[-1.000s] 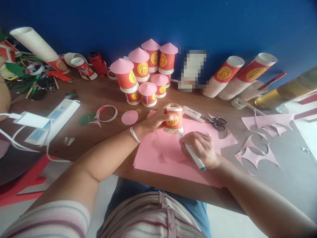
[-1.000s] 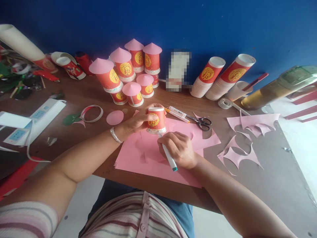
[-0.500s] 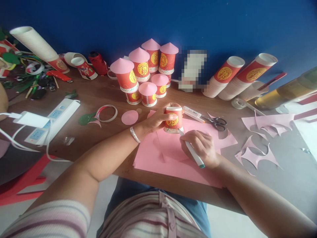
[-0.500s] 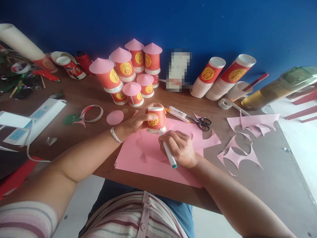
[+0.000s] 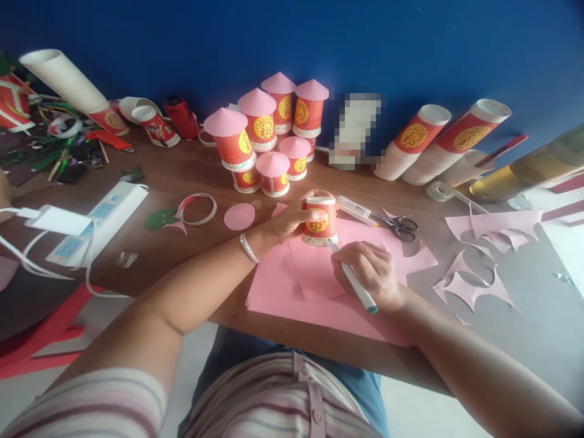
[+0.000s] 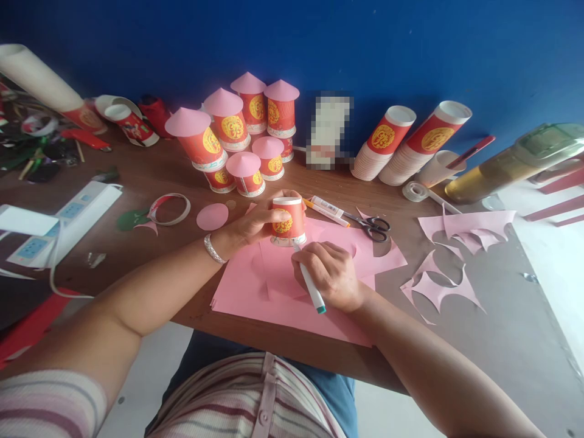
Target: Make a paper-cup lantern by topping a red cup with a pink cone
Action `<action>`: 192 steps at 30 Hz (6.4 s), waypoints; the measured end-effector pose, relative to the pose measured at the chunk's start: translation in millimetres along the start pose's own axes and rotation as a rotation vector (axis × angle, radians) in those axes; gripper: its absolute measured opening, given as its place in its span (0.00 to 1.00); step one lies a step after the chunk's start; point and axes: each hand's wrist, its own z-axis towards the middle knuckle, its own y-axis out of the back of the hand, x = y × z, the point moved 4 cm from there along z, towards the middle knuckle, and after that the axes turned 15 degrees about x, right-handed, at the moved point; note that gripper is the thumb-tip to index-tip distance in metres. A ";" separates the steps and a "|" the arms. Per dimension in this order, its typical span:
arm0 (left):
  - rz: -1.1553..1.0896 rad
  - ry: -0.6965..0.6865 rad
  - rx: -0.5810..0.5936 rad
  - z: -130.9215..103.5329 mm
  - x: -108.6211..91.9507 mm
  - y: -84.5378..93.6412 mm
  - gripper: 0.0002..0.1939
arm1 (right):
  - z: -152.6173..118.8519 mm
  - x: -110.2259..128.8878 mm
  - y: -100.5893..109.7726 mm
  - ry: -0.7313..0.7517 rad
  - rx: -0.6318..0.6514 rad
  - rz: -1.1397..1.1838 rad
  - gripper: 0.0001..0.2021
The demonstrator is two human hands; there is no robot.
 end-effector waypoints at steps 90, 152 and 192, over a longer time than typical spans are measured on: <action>0.169 -0.019 0.120 3.5 3.0 1.3 0.13 | -0.2 -2.2 -0.8 0.028 -0.028 0.011 0.10; 0.140 0.003 0.152 2.6 -0.1 -2.6 0.12 | 1.4 -5.0 0.4 0.028 -0.007 0.001 0.13; 0.035 -0.016 -0.005 -3.1 -2.3 -0.1 0.20 | 1.3 -3.6 0.6 0.025 -0.033 -0.002 0.13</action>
